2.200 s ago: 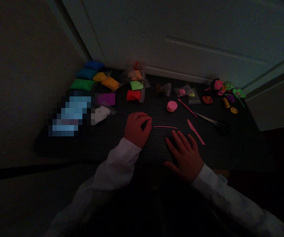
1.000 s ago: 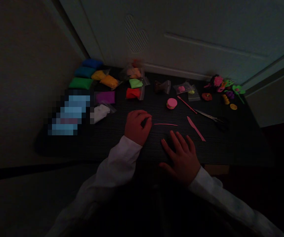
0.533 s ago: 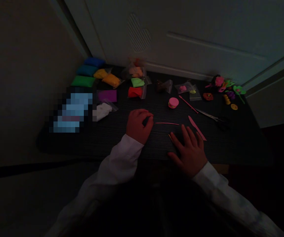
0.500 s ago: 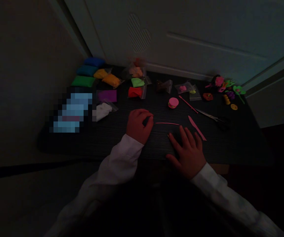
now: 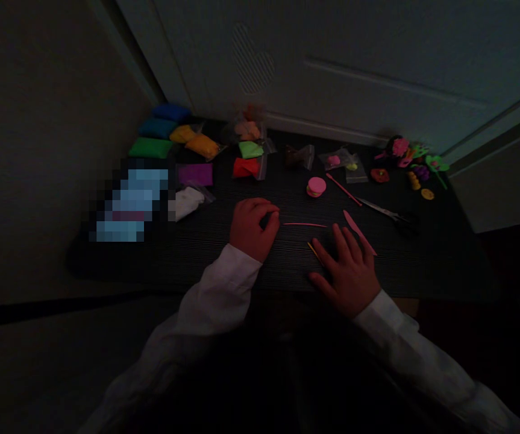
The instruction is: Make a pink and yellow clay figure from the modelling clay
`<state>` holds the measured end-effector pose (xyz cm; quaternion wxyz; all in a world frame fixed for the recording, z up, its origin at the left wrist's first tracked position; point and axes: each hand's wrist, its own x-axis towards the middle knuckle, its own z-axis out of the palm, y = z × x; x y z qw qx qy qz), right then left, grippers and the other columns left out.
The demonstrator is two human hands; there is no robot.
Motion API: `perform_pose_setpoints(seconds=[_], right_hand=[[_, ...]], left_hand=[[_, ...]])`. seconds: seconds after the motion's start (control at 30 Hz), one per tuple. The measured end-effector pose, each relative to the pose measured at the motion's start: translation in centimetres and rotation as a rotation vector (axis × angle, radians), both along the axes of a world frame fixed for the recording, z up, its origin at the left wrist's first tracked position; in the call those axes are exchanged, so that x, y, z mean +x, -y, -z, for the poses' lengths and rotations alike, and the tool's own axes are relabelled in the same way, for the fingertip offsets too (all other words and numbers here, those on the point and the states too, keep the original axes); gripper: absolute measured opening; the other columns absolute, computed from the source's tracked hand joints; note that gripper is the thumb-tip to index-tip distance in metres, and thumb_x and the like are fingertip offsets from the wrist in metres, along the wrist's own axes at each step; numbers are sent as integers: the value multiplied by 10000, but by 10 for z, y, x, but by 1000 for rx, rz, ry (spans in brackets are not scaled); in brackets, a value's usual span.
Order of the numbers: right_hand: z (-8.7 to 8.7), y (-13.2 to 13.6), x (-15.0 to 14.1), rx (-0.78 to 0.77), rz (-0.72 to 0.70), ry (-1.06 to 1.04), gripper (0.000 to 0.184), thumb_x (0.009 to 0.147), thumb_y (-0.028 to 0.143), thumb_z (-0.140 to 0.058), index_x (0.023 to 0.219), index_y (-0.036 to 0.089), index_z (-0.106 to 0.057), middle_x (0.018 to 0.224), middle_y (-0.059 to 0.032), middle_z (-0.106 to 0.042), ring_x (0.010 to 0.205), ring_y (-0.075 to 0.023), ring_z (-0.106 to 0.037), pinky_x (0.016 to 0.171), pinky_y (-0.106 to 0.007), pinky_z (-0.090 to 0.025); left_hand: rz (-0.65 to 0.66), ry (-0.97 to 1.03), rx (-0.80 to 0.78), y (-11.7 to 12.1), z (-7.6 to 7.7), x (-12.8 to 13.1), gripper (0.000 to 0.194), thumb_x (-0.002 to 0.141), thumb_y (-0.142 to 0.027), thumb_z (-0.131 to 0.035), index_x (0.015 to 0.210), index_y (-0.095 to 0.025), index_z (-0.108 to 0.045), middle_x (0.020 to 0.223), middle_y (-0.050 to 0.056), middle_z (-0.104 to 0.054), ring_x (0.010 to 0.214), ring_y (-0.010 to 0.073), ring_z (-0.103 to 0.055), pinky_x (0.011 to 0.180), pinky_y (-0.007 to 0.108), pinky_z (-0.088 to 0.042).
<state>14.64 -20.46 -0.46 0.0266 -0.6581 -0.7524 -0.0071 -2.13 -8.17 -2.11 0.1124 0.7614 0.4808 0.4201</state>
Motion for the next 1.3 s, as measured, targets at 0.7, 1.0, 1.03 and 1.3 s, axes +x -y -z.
perform_pose_setpoints(seconds=[0.7, 1.0, 1.03, 1.3], right_hand=[[1, -1, 3, -40, -123, -7, 605, 781, 620, -298, 1311, 329, -311, 1444, -115, -171, 1308, -293, -169, 1008, -536, -116], [2, 0, -1, -19, -114, -11, 604, 782, 602, -333, 1312, 312, -315, 1442, -124, -171, 1302, -302, -182, 1004, -542, -122], [2, 0, 1, -4, -81, -10, 606, 782, 599, -338, 1311, 302, -322, 1444, -131, -159, 1302, -308, -178, 1001, -543, -125], [0, -4, 17, 31, -61, -11, 619, 777, 594, -356, 1316, 292, -315, 1447, -150, -108, 1303, -309, -173, 1007, -529, -125]], left_hand=[[-11, -8, -11, 0, -1, 0, 135, 746, -219, -541, 800, -154, -647, 874, 71, -630, 894, 184, -552, 843, 353, -427], [-4, -10, -29, 0, -1, 0, 129, 746, -226, -538, 803, -172, -641, 883, 64, -628, 903, 189, -551, 845, 368, -423], [-4, -9, -31, 0, -1, 0, 128, 748, -226, -536, 802, -175, -640, 882, 61, -629, 903, 187, -551, 847, 368, -422], [-3, -13, -26, 0, -1, -1, 131, 750, -225, -536, 806, -170, -642, 885, 62, -629, 907, 182, -551, 857, 357, -418]])
